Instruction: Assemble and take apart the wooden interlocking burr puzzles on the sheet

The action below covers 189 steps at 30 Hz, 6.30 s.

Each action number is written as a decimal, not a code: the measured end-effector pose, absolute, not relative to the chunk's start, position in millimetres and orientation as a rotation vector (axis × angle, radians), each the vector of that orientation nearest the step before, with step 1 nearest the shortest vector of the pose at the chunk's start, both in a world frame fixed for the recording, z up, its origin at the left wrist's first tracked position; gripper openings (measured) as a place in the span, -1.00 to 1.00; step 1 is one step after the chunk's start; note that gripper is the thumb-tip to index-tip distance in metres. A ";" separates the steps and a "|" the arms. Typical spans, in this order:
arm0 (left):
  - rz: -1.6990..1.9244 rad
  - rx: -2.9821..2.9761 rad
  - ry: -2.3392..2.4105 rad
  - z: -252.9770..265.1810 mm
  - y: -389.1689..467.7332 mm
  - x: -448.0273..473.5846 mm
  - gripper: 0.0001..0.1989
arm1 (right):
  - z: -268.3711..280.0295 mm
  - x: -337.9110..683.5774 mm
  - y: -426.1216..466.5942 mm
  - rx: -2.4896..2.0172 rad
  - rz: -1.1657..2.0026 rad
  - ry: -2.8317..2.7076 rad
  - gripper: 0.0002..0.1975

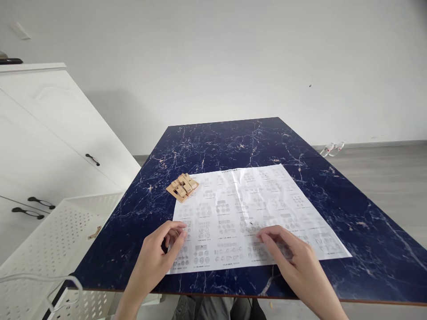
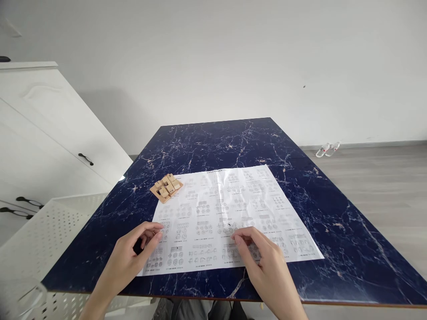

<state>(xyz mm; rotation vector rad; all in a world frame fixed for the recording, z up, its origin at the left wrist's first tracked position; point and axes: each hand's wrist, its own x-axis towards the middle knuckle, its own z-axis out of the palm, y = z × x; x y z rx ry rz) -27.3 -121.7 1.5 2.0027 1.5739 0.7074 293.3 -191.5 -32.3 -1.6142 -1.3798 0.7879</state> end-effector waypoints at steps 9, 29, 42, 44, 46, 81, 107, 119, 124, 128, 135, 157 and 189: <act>0.703 2.009 1.562 -2.3 -121.9 -29.4 -0.65 | -31.4 294.5 -191.6 -1.613 0.847 -1.365 -0.65; 0.704 2.010 1.552 -1.6 -121.0 -29.0 -0.66 | -30.8 296.7 -189.3 -1.619 0.801 -1.435 -0.69; 0.709 2.057 1.555 -1.1 -119.4 -28.6 -0.68 | -31.6 291.6 -189.1 -1.625 0.844 -1.341 -0.66; 0.695 2.058 1.546 -2.0 -119.6 -29.3 -0.69 | -31.3 290.4 -189.0 -1.641 0.816 -1.349 -0.66; 0.688 2.055 1.541 -3.0 -120.0 -29.8 -0.69 | -30.8 289.5 -188.6 -1.663 0.770 -1.366 -0.65; 0.691 2.067 1.482 -6.2 -125.2 -29.8 -0.78 | -29.3 292.5 -187.1 -1.724 0.719 -1.405 -0.64; 0.759 2.540 1.643 7.2 -7.4 -16.8 -0.33 | -30.7 293.5 -191.3 -1.627 0.800 -1.370 -0.62; 0.709 2.540 1.797 0.9 21.7 0.9 -0.27 | -34.4 298.1 -189.5 -1.583 0.815 -1.439 -0.66; 0.706 2.536 1.794 0.6 20.7 -1.8 -0.28 | -31.2 293.4 -190.9 -1.588 0.777 -1.418 -0.64; 0.730 2.522 1.806 6.7 14.0 -7.4 -0.27 | -32.8 296.8 -190.3 -1.595 0.791 -1.434 -0.66; 0.837 2.469 1.917 19.6 -18.1 -36.5 -0.29 | -33.0 298.4 -190.8 -1.621 0.802 -1.443 -0.66; 0.593 2.440 2.084 0.8 -48.5 -36.9 -0.43 | -30.6 297.2 -192.5 -1.608 0.862 -1.397 -0.67; 0.369 2.486 1.973 2.2 -4.2 -1.5 -0.10 | -28.3 296.8 -191.1 -1.605 0.775 -1.449 -0.63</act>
